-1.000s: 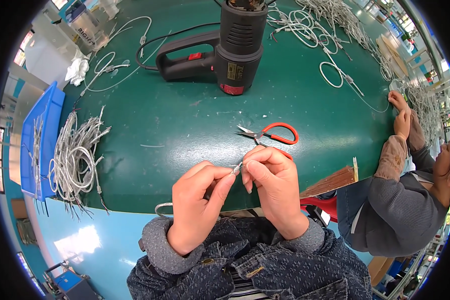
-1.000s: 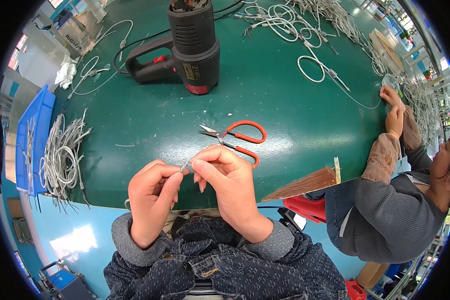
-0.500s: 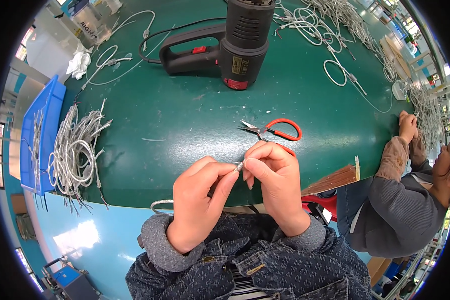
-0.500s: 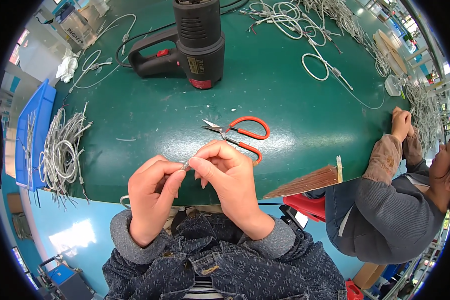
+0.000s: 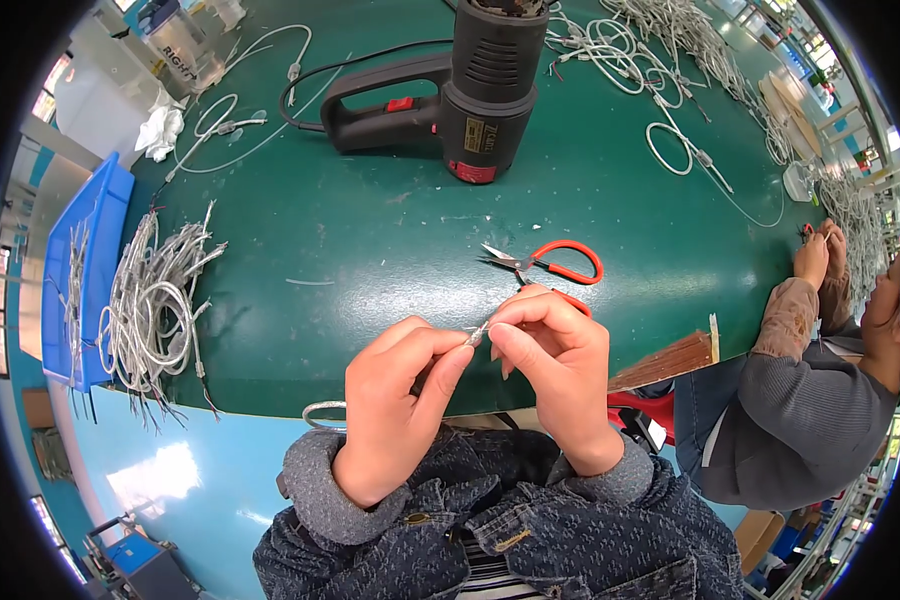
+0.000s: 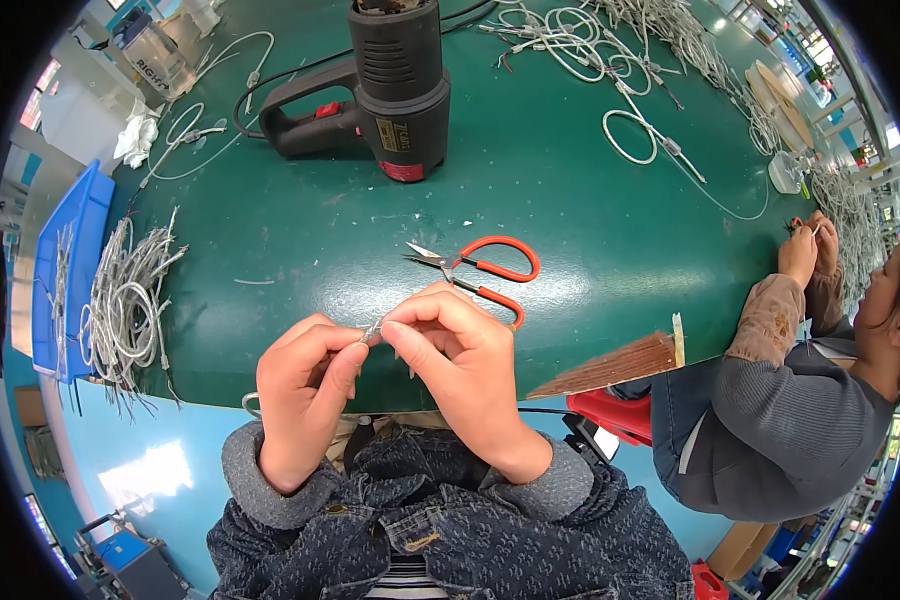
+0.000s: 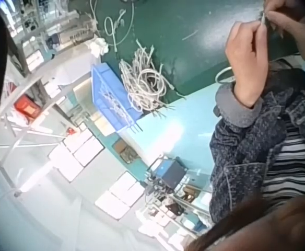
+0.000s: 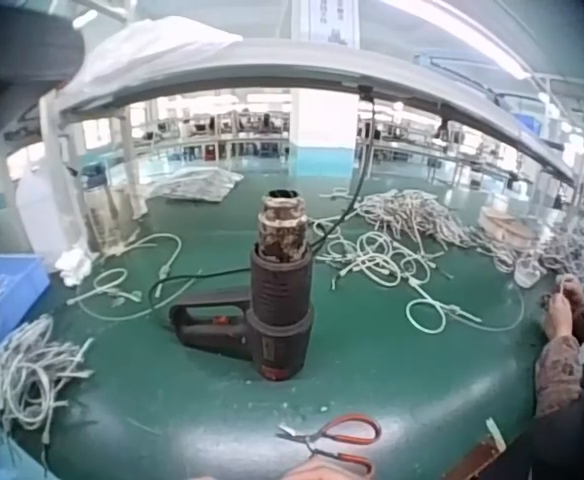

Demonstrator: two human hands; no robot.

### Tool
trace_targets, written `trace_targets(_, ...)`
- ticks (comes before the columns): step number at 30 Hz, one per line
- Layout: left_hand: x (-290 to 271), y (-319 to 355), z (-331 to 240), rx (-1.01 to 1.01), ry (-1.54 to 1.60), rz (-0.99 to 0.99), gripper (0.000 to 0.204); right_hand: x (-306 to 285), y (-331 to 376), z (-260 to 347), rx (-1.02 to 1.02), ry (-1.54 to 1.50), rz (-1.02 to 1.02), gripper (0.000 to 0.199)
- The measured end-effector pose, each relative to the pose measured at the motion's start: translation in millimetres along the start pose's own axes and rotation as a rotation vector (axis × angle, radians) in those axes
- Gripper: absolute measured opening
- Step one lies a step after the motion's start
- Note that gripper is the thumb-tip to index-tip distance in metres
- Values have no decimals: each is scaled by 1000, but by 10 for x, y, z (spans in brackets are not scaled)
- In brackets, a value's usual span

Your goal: Manual assembly of electrical wiring components involving cutting and heat-shrinking tubing.

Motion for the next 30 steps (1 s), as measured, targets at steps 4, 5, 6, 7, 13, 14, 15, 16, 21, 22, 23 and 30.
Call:
trace_targets(4, -11, 8, -10, -14, -4, 24, 6, -1, 1, 18, -6, 49, 21, 4)
trace_targets(5, -13, 7, -5, -11, -2, 27, 6, 0, -2, 23, -10, 70, 31, 4)
trace_targets(6, -15, 8, 2, -9, -1, 29, 6, 0, -3, 23, -10, 70, 30, 4)
trace_targets(7, -17, 10, 8, -7, 1, 31, 6, 1, -2, 21, -9, 74, 36, 4)
trace_targets(13, -55, 10, 0, -21, 6, 55, 6, 20, -18, 32, 0, 62, 60, 5)
trace_targets(14, -55, 20, 18, -31, 28, 70, 6, 23, -13, 22, 0, 62, 61, 5)
trace_targets(15, -54, 25, 31, -40, 51, 84, 6, 25, -8, 9, 23, 9, 56, 7)
trace_targets(16, -50, 26, 37, -40, 50, 84, 6, 27, -5, -2, 46, -44, 52, 9)
trace_targets(21, -40, 25, 30, -70, 130, 60, 8, 19, -9, -6, 75, -85, 44, 16)
trace_targets(22, -43, 28, 21, -71, 124, 57, 8, 10, -3, -9, 74, -85, 45, 16)
trace_targets(23, -47, 29, 15, -73, 117, 53, 9, -2, 6, -16, 75, -80, 57, 15)
trace_targets(30, -121, 68, -25, 79, 33, -27, 13, 76, 63, 36, 158, -80, 181, 13)
Point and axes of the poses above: each hand's wrist, its own y-axis away from the middle knuckle, its own x-axis out of the palm, z = x × y, the point moved 2 cm from there along -y, towards the middle knuckle, and after that the axes turned 8 degrees about y, right-handed, at the moved point
